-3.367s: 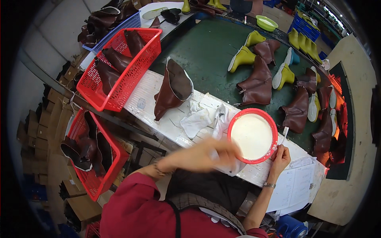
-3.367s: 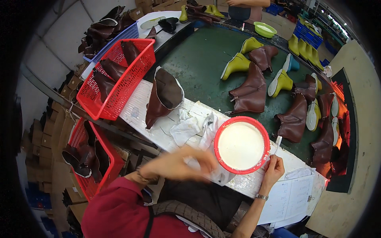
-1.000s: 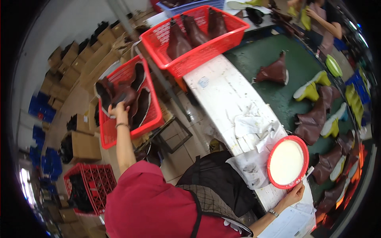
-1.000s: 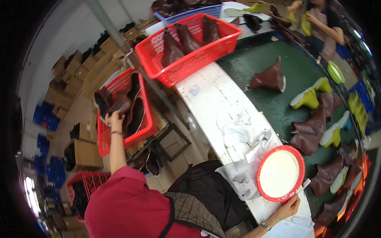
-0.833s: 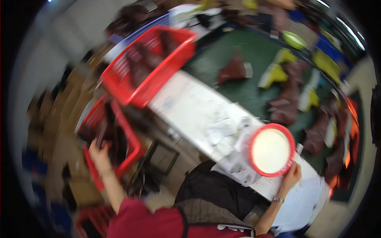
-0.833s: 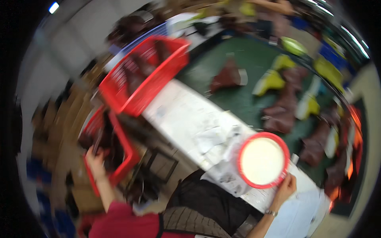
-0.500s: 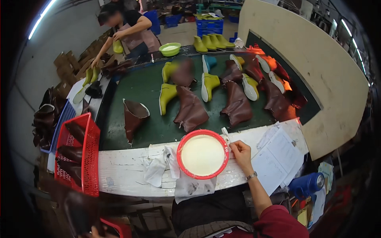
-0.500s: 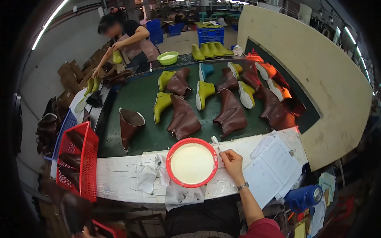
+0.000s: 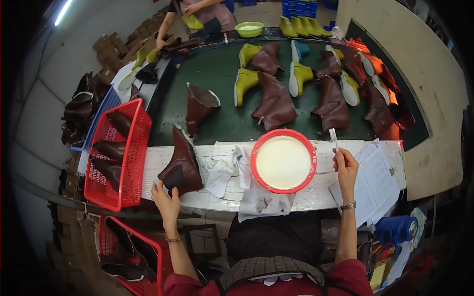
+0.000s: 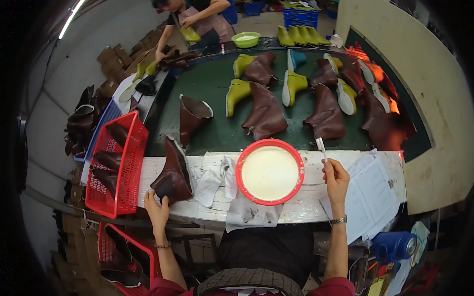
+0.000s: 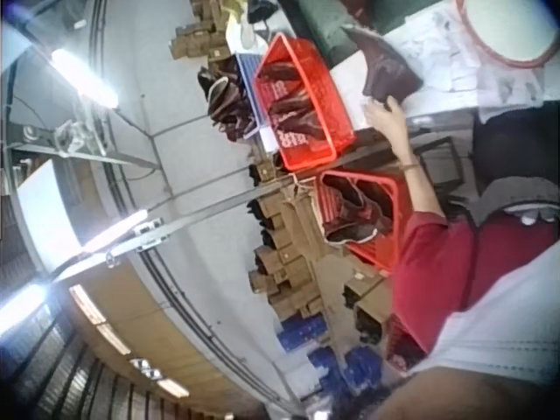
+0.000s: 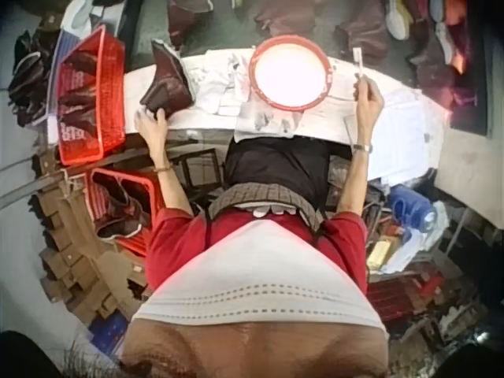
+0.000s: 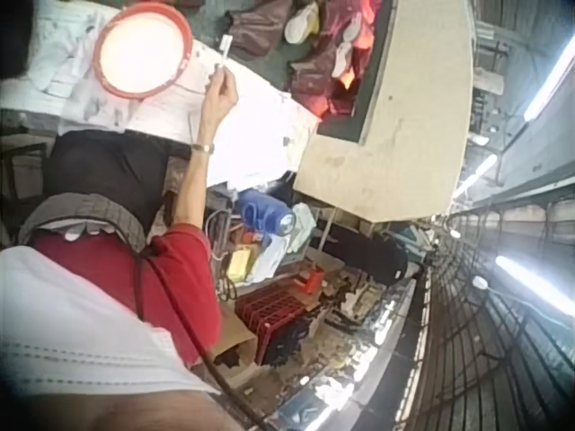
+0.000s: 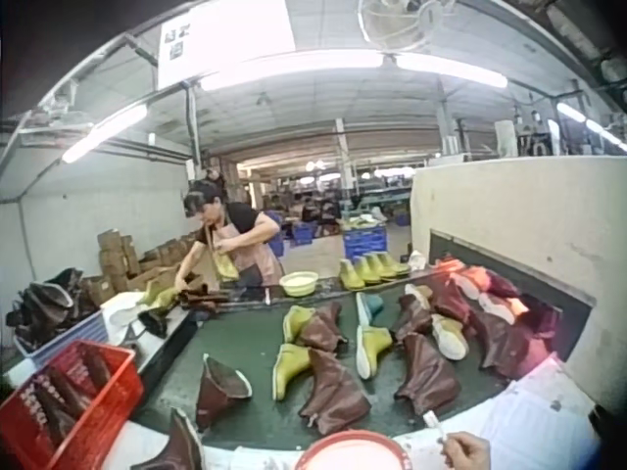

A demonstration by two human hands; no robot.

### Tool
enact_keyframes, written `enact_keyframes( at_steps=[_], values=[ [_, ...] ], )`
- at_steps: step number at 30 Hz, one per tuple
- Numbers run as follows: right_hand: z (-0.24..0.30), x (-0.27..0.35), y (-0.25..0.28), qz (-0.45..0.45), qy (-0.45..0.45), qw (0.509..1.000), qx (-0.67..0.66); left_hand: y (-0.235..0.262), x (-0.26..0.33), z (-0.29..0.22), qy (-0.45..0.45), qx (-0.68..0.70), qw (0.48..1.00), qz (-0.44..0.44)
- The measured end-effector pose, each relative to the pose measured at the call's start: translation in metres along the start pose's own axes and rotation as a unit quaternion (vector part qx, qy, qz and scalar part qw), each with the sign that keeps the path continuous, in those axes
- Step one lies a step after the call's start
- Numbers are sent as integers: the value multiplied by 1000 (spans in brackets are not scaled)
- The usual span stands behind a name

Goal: The person applies a white adhesive to the inner rim of brown boot uppers using a small white plastic spoon. They repeatedly dip the spoon into a red container of glue and spread the substance along the edges of the boot, then place the treated boot into a red basket. The process is repeated for multiple boots in a factory setting.

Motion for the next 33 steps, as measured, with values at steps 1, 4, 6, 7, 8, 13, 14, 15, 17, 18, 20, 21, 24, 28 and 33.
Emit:
enact_keyframes(
  at_steps=[1,4,6,7,8,13,14,15,17,18,20,21,24,28,33],
  values=[
    [-5,-4,0,6,-11,1000,11,3,-9,-9,8,20,1000,-8],
    [-20,-16,-5,26,-38,999,2,18,-49,-41,23,56,997,-46],
    [-33,-22,-14,24,-61,996,-54,29,-79,-55,23,43,994,-97],
    [-39,-24,-15,18,-63,996,-60,27,-97,-61,-14,95,991,-92],
    [-49,-26,-16,14,-65,996,-67,24,-114,-65,-50,144,984,-88],
    [-51,-26,-30,-12,-52,996,-69,-68,-147,-56,-89,287,953,-46],
    [-51,-24,-30,-11,-48,997,-65,-91,-144,-60,-85,167,982,38],
    [-49,-22,-29,-12,-43,997,-61,-97,-139,-69,-103,109,988,22],
    [-45,-18,-30,-21,-39,998,-47,-100,-139,-79,-113,50,992,12],
    [-45,-17,-30,-20,-42,998,-44,-99,-140,-80,-105,51,993,17],
    [-47,-15,-27,-20,-47,998,-36,-87,-138,-83,-97,46,994,-3],
    [-47,-14,-26,-24,-44,998,-30,-76,-138,-87,-101,40,994,-30],
    [-50,-11,-19,-37,-48,998,-26,-30,-126,-91,-32,14,995,-92],
    [-45,-13,-29,-25,-59,997,-46,-59,-109,-2,76,-15,994,-75],
    [-31,-13,-32,-17,-5,999,-37,-68,-117,-10,131,57,988,-64]
  ],
)
Point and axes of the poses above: each hand's wrist, its own x-axis away from the middle knuckle, its own y-axis out of the back of the hand, z = x × y, the point moved 4 cm from there along -x, towards the middle knuckle, and after that the axes turned 5 degrees about x, right-handed, at the moved point
